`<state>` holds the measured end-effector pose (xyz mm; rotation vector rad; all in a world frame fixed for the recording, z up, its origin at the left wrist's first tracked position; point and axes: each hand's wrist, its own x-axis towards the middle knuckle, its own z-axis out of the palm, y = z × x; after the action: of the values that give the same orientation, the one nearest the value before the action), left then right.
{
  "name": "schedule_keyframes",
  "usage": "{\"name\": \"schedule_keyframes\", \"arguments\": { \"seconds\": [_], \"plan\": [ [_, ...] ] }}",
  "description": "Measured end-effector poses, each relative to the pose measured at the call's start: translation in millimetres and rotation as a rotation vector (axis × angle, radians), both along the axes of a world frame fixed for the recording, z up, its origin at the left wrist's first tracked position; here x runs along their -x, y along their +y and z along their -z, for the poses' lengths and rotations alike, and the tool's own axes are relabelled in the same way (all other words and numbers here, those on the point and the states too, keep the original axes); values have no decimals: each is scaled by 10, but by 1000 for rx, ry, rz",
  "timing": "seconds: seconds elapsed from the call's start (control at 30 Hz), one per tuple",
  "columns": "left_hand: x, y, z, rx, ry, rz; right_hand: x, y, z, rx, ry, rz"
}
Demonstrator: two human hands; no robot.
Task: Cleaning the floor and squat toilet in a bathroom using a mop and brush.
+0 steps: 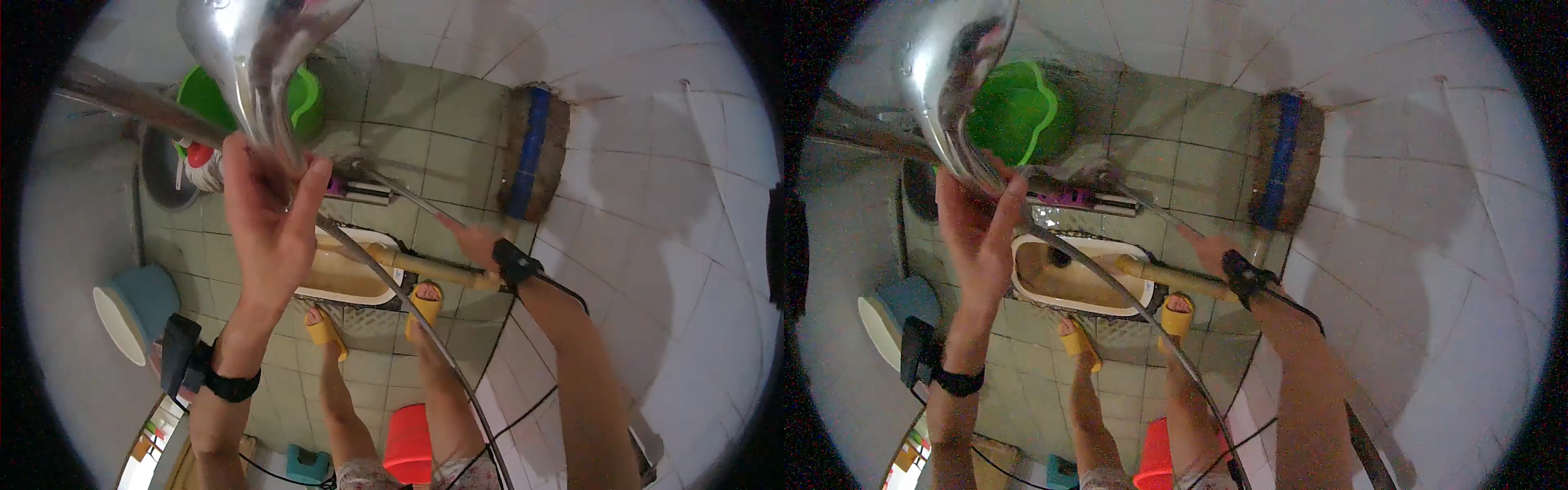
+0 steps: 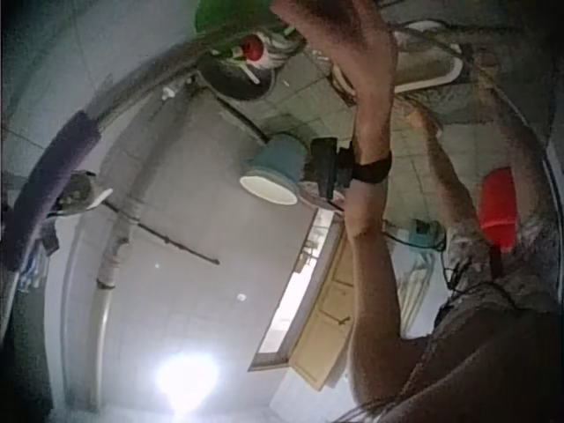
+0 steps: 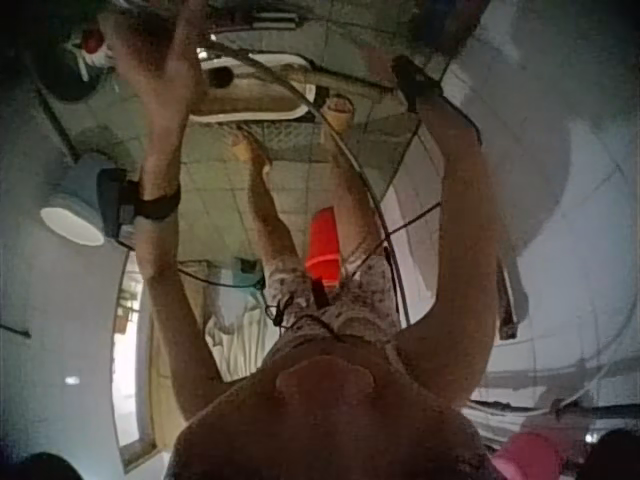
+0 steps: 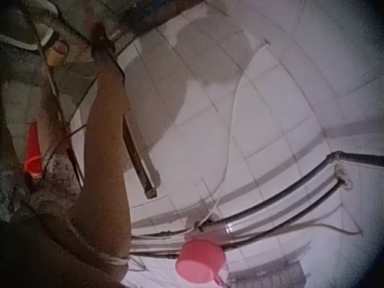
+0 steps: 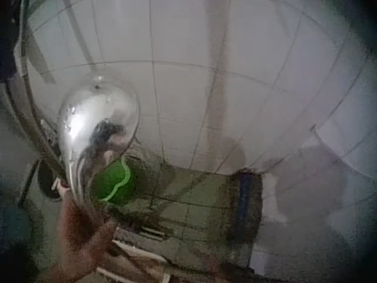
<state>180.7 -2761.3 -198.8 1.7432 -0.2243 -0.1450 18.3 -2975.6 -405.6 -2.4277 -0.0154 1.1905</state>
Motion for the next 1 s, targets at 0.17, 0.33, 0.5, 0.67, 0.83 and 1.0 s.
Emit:
{"name": "schedule_keyframes", "arguments": {
  "seconds": [0.17, 0.33, 0.5, 0.67, 0.83, 1.0],
  "plan": [
    [-55, -190, 23, -11, -82, 25, -680, -26, 192, 76, 369, 490],
    [-125, -366, 51, 37, -62, 31, -1109, -326, 206, 3, 291, 641],
    [-117, -505, 64, 15, 8, 51, -639, -662, 29, 66, -289, 159],
    [-52, -638, 104, 0, -22, 105, -40, -1374, 331, 340, -400, 295],
    [101, -860, 82, 74, 13, 167, 500, -1337, 215, 121, -350, 662],
    [145, -1161, -51, 171, -33, 226, 1077, -655, 161, 175, -245, 853]
  ]
}}
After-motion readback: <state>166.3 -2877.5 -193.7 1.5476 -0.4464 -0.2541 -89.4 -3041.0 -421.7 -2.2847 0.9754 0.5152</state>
